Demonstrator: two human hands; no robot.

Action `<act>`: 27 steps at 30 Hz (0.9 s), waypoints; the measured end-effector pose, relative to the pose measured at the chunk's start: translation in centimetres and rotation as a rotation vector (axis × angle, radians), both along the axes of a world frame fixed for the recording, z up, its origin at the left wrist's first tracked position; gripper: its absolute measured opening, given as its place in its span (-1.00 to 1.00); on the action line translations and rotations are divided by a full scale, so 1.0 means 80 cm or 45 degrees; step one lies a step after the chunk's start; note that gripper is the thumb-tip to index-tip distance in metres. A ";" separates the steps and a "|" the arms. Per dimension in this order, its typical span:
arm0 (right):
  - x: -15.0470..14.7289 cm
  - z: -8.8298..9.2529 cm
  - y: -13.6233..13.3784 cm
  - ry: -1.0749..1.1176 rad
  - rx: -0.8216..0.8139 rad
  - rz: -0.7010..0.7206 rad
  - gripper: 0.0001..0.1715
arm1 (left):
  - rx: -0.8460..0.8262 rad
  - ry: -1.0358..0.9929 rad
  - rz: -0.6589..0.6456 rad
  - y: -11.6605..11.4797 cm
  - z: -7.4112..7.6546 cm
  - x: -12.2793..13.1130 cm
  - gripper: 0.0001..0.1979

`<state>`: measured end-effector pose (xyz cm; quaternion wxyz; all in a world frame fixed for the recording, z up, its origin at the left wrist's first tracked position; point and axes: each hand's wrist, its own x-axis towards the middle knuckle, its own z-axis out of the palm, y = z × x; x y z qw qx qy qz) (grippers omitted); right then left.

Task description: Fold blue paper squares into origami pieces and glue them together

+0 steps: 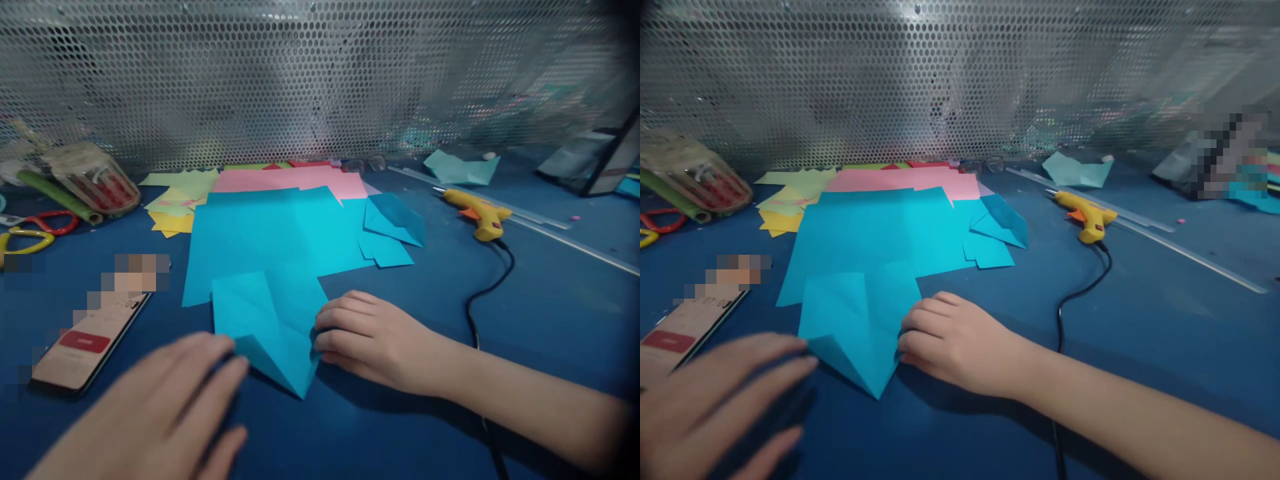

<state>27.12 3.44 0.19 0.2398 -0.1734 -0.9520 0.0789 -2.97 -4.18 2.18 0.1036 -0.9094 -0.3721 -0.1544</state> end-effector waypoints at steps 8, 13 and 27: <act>-0.002 -0.004 0.000 -0.055 0.020 -0.009 -0.62 | -0.004 -0.132 -0.107 -0.004 -0.027 0.074 -0.56; -0.002 0.000 -0.002 -0.017 -0.137 -0.037 -0.66 | 0.026 -0.140 -0.137 -0.006 -0.023 0.072 -0.59; -0.007 0.005 -0.009 -0.071 -0.559 -0.370 -0.62 | -0.021 -0.046 -0.248 0.000 -0.025 0.071 -0.70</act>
